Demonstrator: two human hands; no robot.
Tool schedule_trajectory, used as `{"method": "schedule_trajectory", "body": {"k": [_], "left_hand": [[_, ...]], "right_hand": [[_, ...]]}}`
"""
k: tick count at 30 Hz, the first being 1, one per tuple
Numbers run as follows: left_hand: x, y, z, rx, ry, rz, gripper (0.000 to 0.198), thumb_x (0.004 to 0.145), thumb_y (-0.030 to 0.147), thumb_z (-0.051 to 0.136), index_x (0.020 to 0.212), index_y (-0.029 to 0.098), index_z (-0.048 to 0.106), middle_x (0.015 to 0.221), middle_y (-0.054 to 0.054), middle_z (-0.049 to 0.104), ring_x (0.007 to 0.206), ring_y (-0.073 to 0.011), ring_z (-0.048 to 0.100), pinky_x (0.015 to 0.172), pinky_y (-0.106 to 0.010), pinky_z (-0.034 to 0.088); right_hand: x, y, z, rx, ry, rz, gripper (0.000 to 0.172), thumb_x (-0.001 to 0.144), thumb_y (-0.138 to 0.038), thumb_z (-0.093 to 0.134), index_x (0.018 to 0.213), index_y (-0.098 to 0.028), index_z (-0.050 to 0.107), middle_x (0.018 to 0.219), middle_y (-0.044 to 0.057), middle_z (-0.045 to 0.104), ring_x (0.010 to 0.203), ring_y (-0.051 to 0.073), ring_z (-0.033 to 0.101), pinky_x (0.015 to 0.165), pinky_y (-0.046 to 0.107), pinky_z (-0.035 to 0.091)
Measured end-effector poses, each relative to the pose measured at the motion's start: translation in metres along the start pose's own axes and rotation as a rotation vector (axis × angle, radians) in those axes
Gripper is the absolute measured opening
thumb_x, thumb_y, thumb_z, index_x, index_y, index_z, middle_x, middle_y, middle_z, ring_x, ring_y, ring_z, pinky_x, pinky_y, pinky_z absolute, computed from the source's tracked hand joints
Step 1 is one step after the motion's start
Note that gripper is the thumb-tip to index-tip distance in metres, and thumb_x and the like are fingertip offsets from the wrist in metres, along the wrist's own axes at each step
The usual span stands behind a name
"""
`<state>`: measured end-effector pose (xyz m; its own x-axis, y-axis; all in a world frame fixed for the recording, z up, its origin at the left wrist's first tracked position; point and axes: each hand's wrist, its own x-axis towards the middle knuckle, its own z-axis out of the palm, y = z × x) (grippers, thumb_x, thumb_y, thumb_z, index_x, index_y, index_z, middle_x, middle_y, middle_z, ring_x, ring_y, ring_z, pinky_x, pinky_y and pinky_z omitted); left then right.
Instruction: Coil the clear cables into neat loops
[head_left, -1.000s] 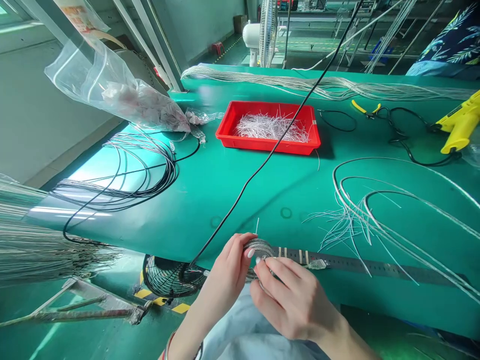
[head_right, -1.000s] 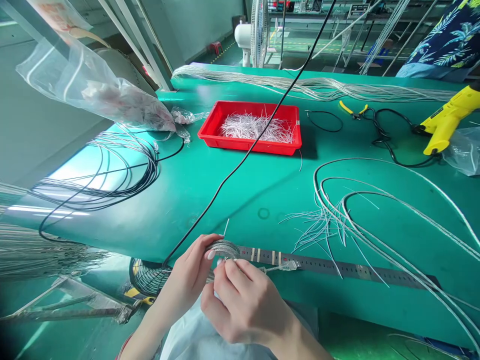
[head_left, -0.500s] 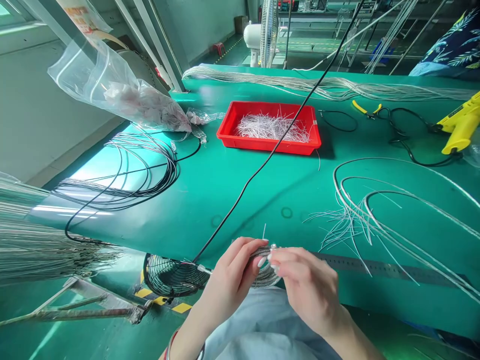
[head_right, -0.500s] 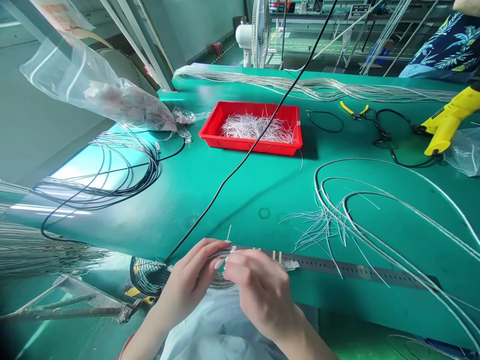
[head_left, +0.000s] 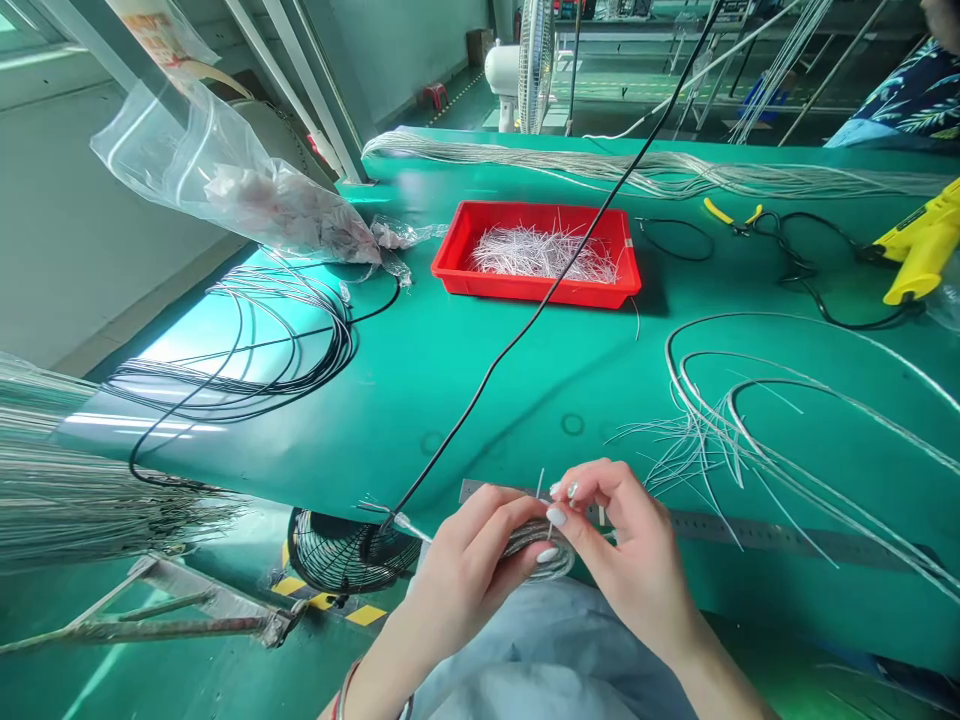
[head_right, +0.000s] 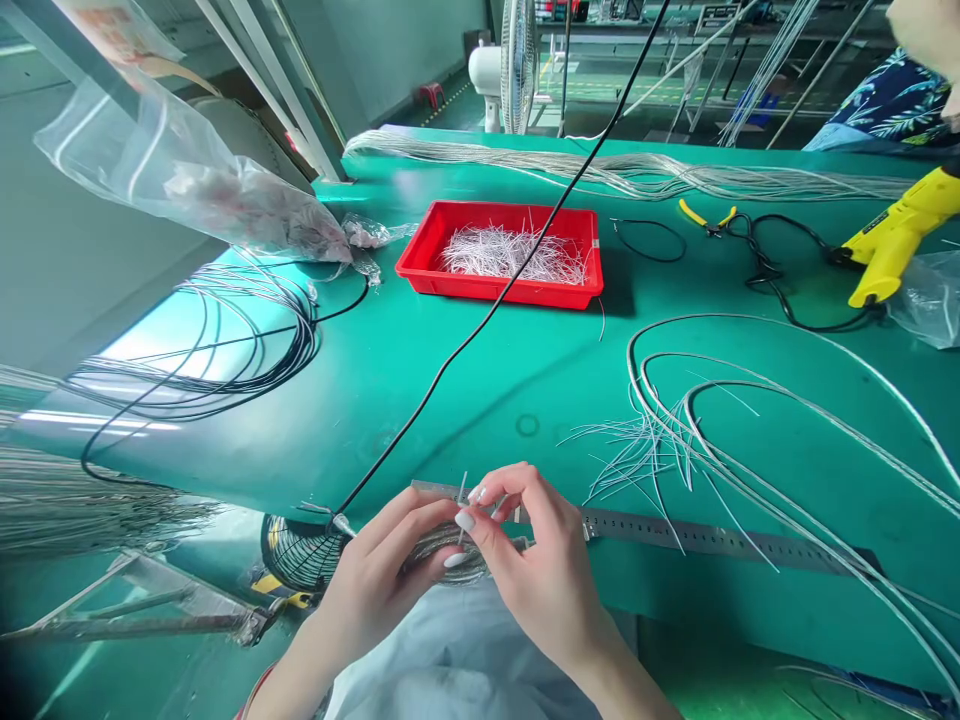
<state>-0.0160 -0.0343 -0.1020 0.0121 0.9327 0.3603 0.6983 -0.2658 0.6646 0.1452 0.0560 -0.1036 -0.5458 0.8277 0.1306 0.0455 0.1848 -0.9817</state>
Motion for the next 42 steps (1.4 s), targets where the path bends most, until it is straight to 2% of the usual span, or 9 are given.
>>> {"method": "schedule_trajectory", "body": {"k": [3, 6, 11, 18, 27, 30, 36, 38, 42], "left_hand": [[0.000, 0.002, 0.000, -0.021, -0.022, 0.050, 0.024, 0.098, 0.027, 0.051, 0.119, 0.017, 0.053, 0.102, -0.009, 0.063, 0.091, -0.0171, 0.062, 0.076, -0.025, 0.052], [0.000, 0.003, 0.001, 0.007, -0.007, 0.106, 0.024, 0.099, 0.031, 0.050, 0.115, 0.015, 0.055, 0.100, -0.010, 0.065, 0.085, -0.0171, 0.063, 0.071, -0.026, 0.052], [0.001, 0.001, 0.002, 0.036, 0.023, 0.160, 0.027, 0.098, 0.032, 0.050, 0.119, 0.015, 0.055, 0.101, -0.011, 0.067, 0.084, -0.0185, 0.064, 0.069, -0.028, 0.054], [-0.004, 0.002, 0.005, 0.000, 0.048, 0.109, 0.030, 0.097, 0.037, 0.052, 0.121, 0.019, 0.052, 0.103, -0.010, 0.068, 0.086, -0.0178, 0.065, 0.073, -0.028, 0.054], [-0.001, 0.007, 0.002, -0.353, -0.049, -0.416, 0.032, 0.089, 0.038, 0.066, 0.113, 0.028, 0.047, 0.104, -0.001, 0.067, 0.088, -0.0155, 0.064, 0.073, -0.025, 0.051], [0.006, 0.007, -0.004, -0.406, -0.145, -0.516, 0.029, 0.088, 0.036, 0.067, 0.107, 0.025, 0.048, 0.097, 0.001, 0.065, 0.077, -0.0127, 0.057, 0.067, -0.023, 0.044], [0.014, 0.006, -0.007, -0.692, -0.196, -0.673, 0.025, 0.089, 0.038, 0.065, 0.101, 0.021, 0.053, 0.088, 0.002, 0.060, 0.072, -0.0114, 0.048, 0.062, -0.022, 0.037], [0.019, 0.004, -0.007, -0.769, -0.230, -0.717, 0.026, 0.089, 0.041, 0.064, 0.101, 0.019, 0.056, 0.088, 0.000, 0.062, 0.074, -0.0125, 0.052, 0.064, -0.022, 0.039], [0.032, -0.009, -0.008, -0.825, -0.463, -0.854, 0.035, 0.087, 0.050, 0.062, 0.092, 0.015, 0.061, 0.076, -0.002, 0.068, 0.061, -0.0126, 0.055, 0.057, -0.022, 0.041]], "right_hand": [[0.002, -0.003, -0.005, 0.204, -0.204, 0.211, 0.041, 0.088, -0.040, 0.067, 0.126, -0.032, 0.054, 0.119, 0.002, 0.061, 0.110, 0.015, 0.059, 0.095, 0.028, 0.049], [0.003, -0.006, -0.008, 0.376, -0.356, 0.294, 0.038, 0.083, -0.043, 0.073, 0.117, -0.029, 0.066, 0.116, 0.005, 0.064, 0.111, 0.019, 0.060, 0.093, 0.028, 0.051], [-0.004, -0.006, 0.001, 0.427, -0.155, 0.329, 0.022, 0.080, -0.043, 0.075, 0.096, -0.028, 0.077, 0.109, 0.007, 0.069, 0.105, 0.021, 0.066, 0.082, 0.028, 0.057], [-0.009, -0.001, 0.011, 0.329, -0.051, 0.101, 0.015, 0.085, -0.031, 0.070, 0.099, -0.030, 0.077, 0.103, 0.006, 0.073, 0.098, 0.020, 0.071, 0.074, 0.026, 0.062], [-0.003, -0.001, 0.012, -0.063, 0.093, -0.106, 0.015, 0.090, -0.019, 0.062, 0.091, -0.025, 0.075, 0.092, 0.001, 0.075, 0.085, 0.015, 0.071, 0.074, 0.024, 0.058], [0.002, -0.001, 0.010, -0.150, 0.067, -0.249, 0.017, 0.089, -0.012, 0.061, 0.091, -0.022, 0.074, 0.088, 0.002, 0.074, 0.081, 0.014, 0.069, 0.072, 0.025, 0.057], [0.004, -0.002, 0.006, -0.218, 0.049, -0.291, 0.018, 0.089, -0.010, 0.058, 0.090, -0.020, 0.072, 0.084, 0.003, 0.072, 0.078, 0.014, 0.066, 0.069, 0.024, 0.054], [0.006, 0.001, 0.005, -0.186, 0.020, -0.223, 0.017, 0.090, -0.014, 0.058, 0.088, -0.020, 0.074, 0.082, 0.004, 0.070, 0.075, 0.013, 0.065, 0.065, 0.023, 0.052], [0.018, 0.019, 0.001, 0.016, -0.175, 0.203, 0.024, 0.088, -0.038, 0.064, 0.082, -0.019, 0.077, 0.072, 0.003, 0.066, 0.065, 0.012, 0.060, 0.055, 0.021, 0.047]]}}
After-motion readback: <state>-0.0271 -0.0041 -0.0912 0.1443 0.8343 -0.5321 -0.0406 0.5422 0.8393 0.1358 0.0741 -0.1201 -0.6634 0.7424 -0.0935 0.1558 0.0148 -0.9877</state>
